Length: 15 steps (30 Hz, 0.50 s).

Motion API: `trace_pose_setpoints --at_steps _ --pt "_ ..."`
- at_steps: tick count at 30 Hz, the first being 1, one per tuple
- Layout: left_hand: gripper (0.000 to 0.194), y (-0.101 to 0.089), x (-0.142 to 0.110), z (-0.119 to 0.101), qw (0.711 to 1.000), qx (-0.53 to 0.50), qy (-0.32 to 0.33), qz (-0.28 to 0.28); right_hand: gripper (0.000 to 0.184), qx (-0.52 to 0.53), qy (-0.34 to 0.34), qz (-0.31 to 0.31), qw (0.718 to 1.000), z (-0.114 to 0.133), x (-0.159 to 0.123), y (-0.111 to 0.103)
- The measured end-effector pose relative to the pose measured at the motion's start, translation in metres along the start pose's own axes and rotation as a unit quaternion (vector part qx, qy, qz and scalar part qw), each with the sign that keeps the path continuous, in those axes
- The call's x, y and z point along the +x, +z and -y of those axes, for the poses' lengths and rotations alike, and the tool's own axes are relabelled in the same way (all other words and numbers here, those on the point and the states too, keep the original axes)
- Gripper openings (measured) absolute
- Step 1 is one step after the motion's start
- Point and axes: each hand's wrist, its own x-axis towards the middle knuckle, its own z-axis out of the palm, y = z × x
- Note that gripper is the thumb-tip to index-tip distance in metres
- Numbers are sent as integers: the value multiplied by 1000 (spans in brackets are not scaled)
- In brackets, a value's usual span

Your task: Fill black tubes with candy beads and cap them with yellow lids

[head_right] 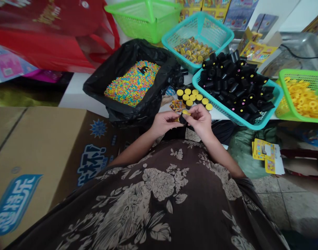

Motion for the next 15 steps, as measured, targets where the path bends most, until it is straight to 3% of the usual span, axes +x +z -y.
trace_pose_setpoints --at_steps 6,11,15 --pt "47 5 -4 7 989 -89 -118 23 48 -4 -14 -10 1000 2 -2 6" --pt "43 13 -3 9 976 -182 -119 -17 46 -24 -22 -22 999 0 -4 8" --pt "44 19 -2 11 953 -272 -130 -11 45 -35 -22 -16 999 -4 -9 10"
